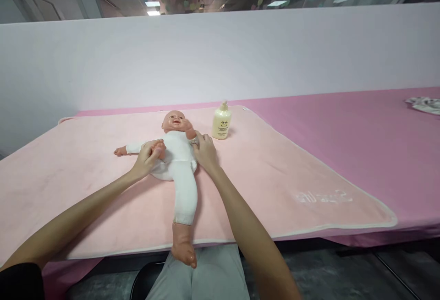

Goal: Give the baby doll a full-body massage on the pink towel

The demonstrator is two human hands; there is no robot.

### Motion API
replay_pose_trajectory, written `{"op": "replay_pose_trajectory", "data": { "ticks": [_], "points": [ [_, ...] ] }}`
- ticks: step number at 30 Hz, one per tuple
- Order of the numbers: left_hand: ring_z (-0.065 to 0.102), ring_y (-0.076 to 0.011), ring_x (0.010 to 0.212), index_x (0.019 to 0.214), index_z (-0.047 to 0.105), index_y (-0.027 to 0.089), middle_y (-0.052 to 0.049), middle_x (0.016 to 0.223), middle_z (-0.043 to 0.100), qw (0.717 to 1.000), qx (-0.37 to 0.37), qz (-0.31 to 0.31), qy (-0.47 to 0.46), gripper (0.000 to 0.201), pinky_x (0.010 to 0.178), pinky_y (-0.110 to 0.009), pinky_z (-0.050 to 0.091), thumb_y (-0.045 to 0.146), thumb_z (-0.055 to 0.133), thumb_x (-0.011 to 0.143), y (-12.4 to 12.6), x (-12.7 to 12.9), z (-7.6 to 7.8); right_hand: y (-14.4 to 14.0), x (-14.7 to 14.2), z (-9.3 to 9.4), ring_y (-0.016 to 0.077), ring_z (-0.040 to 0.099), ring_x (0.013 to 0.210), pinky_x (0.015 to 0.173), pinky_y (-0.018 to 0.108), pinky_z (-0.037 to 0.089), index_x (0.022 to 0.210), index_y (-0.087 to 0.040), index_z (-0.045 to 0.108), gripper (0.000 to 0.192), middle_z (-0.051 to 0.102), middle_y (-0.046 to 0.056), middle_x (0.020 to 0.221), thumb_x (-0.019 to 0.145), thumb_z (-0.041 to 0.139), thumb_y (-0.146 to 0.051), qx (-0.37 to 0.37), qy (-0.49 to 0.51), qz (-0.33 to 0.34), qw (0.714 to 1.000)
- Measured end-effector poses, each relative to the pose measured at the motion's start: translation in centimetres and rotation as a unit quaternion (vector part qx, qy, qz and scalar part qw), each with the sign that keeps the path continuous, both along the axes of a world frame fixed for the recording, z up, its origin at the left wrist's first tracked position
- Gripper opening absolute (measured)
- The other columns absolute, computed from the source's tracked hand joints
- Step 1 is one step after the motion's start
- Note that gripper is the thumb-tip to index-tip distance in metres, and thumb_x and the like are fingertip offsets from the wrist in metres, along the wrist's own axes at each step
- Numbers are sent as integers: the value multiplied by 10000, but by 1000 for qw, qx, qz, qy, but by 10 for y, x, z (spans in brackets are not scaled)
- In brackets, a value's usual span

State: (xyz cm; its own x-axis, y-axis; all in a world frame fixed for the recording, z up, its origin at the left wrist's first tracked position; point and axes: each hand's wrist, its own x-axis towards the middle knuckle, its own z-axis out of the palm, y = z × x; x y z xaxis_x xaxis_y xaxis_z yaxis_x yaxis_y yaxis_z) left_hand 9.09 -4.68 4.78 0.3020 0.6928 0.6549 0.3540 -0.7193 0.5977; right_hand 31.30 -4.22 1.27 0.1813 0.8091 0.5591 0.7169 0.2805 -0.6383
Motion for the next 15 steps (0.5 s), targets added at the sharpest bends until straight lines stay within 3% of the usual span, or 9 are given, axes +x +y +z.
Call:
{"op": "replay_pose_trajectory", "data": {
  "ticks": [3,5,7,9,11,13,15],
  "points": [
    [594,-199,790,756,594,175,-67,776,640,996,39,-4,-76,438,830,-373,450,503,351,915,-20,-2,9,5,5,-1,181,548,855,799,321,467,1084,-158,555,320,588,66,945,796,524,-295,44,207,-36,977],
    [588,-194,725,688,563,188,-60,711,628,986,126,-51,-92,453,777,-378,446,503,331,916,-45,2,8,10,9,-3,163,576,851,770,298,490,1075,-158,528,329,603,61,988,790,546,-322,56,359,-71,929],
    [587,-196,680,680,556,193,-53,653,624,962,221,-150,-63,498,742,-389,436,577,315,887,-75,10,0,14,12,-5,154,599,872,736,275,510,1083,-167,510,335,604,61,1046,778,555,-300,38,484,-98,869],
    [594,-177,641,721,565,197,-33,628,628,946,235,-215,-54,512,710,-370,431,592,280,880,-103,20,-10,17,14,-9,148,613,876,697,262,524,1076,-173,503,321,596,64,1092,770,545,-262,2,579,-115,807],
    [592,-153,600,744,559,197,-12,600,620,939,226,-255,-38,471,686,-346,431,581,315,865,-123,27,-14,20,16,-13,145,619,852,672,260,529,1070,-172,500,309,593,68,1097,772,528,-249,-22,623,-133,771],
    [604,-159,626,763,564,192,-22,622,628,937,221,-269,-26,471,695,-348,435,577,316,874,-126,28,-9,22,16,-16,145,610,834,685,263,525,1066,-164,503,310,598,70,1062,775,530,-269,-4,588,-146,796],
    [603,-179,667,764,568,188,-42,660,630,945,202,-251,-57,474,734,-373,443,563,311,895,-112,22,1,21,15,-16,146,590,835,735,271,511,1072,-156,511,326,603,67,1012,789,531,-316,49,481,-138,864]
  ]
}}
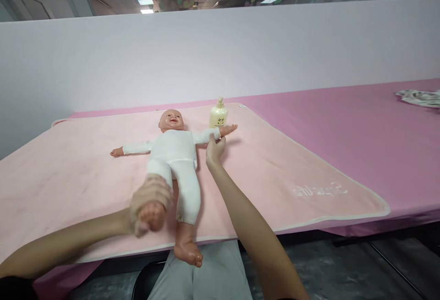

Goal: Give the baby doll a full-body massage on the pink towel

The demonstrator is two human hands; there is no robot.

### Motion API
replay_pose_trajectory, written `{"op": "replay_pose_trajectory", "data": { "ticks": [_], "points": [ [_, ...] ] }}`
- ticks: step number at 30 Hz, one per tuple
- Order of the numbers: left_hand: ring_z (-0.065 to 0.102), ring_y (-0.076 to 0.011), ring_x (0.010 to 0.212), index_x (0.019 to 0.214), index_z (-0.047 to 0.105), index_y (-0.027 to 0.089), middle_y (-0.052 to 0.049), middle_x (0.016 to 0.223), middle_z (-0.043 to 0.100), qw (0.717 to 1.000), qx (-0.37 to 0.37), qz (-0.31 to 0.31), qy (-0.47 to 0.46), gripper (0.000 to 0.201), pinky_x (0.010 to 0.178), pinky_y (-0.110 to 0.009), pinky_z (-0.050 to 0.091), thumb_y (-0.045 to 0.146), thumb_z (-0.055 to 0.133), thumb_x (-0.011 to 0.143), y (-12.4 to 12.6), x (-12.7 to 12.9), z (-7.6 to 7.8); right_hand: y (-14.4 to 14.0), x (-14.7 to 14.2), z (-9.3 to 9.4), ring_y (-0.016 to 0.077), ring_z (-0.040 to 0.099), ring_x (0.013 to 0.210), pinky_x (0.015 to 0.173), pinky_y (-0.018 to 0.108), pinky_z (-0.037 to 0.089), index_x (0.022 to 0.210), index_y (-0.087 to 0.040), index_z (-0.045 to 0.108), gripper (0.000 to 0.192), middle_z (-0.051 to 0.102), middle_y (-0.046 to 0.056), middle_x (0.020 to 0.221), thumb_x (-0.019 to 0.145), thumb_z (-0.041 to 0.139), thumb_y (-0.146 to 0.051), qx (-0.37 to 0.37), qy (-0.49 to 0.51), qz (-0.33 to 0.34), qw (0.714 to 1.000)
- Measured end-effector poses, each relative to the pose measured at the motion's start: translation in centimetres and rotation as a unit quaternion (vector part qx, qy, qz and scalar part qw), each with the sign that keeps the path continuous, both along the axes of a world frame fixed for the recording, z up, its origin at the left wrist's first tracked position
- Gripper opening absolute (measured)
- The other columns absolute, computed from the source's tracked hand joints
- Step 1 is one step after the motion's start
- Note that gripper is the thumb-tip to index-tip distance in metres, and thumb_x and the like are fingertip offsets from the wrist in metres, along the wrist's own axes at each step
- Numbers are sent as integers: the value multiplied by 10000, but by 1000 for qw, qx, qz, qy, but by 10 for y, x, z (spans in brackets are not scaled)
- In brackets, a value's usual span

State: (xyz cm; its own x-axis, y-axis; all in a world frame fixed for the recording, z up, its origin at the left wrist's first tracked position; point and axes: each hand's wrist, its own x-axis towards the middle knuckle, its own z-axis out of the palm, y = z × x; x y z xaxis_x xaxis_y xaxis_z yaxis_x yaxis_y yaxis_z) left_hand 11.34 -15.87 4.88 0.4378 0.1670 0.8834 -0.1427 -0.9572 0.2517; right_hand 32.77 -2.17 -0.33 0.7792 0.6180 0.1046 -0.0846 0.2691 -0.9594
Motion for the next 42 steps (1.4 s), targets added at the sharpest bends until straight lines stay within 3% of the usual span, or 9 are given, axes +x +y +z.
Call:
{"op": "replay_pose_trajectory", "data": {
  "ticks": [4,7,9,13,17,20,24,28,42],
  "points": [
    [588,-203,797,788,579,200,-55,757,611,983,-105,71,-133,423,789,-396,462,494,307,923,59,-16,9,-9,-9,4,175,532,884,821,312,468,1143,-154,539,356,578,77,969,816,478,-284,12,-318,48,947],
    [569,-208,822,812,604,193,-60,803,632,973,-130,187,29,424,845,-405,421,539,369,884,96,-21,-3,-17,-16,8,220,496,953,845,349,443,1226,-181,544,448,549,103,979,793,433,-173,-44,-489,119,863],
    [551,-202,801,791,600,192,-43,754,619,951,-136,245,133,410,854,-397,394,536,390,865,105,-20,-9,-19,-18,10,230,490,964,854,362,437,1246,-194,540,476,542,108,989,787,423,-154,-57,-511,133,848],
    [545,-188,810,807,604,188,-31,775,623,941,-146,240,188,364,868,-371,360,473,386,870,88,-17,11,-15,-14,11,194,534,861,837,351,456,1128,-157,565,358,584,76,935,786,504,-240,-30,-348,108,931],
    [551,-163,784,797,634,210,6,790,651,927,-116,56,353,267,884,-333,341,473,610,759,53,-21,53,-8,-6,12,152,588,855,790,285,504,1030,-163,550,301,619,47,980,746,582,-258,-18,-76,58,995],
    [560,-160,796,776,643,229,26,775,669,894,-87,-47,438,304,974,-350,285,496,725,655,28,-21,66,-6,0,13,137,616,804,696,271,549,1017,-174,524,263,619,35,987,757,551,-203,-14,127,73,989],
    [552,-206,876,705,610,209,4,746,672,863,-16,-87,498,409,1058,-449,152,571,753,580,5,-13,48,-6,5,16,119,617,737,622,261,571,1010,-164,505,213,608,31,955,797,509,-167,-39,295,84,951],
    [530,-236,914,708,586,191,-19,729,653,856,25,-86,509,475,1041,-474,182,617,740,564,-1,-11,29,-7,7,17,107,612,736,606,239,576,1007,-157,494,180,605,31,944,827,489,-163,-53,302,102,946],
    [578,-224,942,874,617,246,-36,919,688,862,25,-50,504,275,1077,-409,212,451,708,713,23,-20,30,-10,6,10,113,605,894,784,304,585,1036,-181,471,266,572,36,1060,777,469,-118,-74,260,107,957]
  ]
}}
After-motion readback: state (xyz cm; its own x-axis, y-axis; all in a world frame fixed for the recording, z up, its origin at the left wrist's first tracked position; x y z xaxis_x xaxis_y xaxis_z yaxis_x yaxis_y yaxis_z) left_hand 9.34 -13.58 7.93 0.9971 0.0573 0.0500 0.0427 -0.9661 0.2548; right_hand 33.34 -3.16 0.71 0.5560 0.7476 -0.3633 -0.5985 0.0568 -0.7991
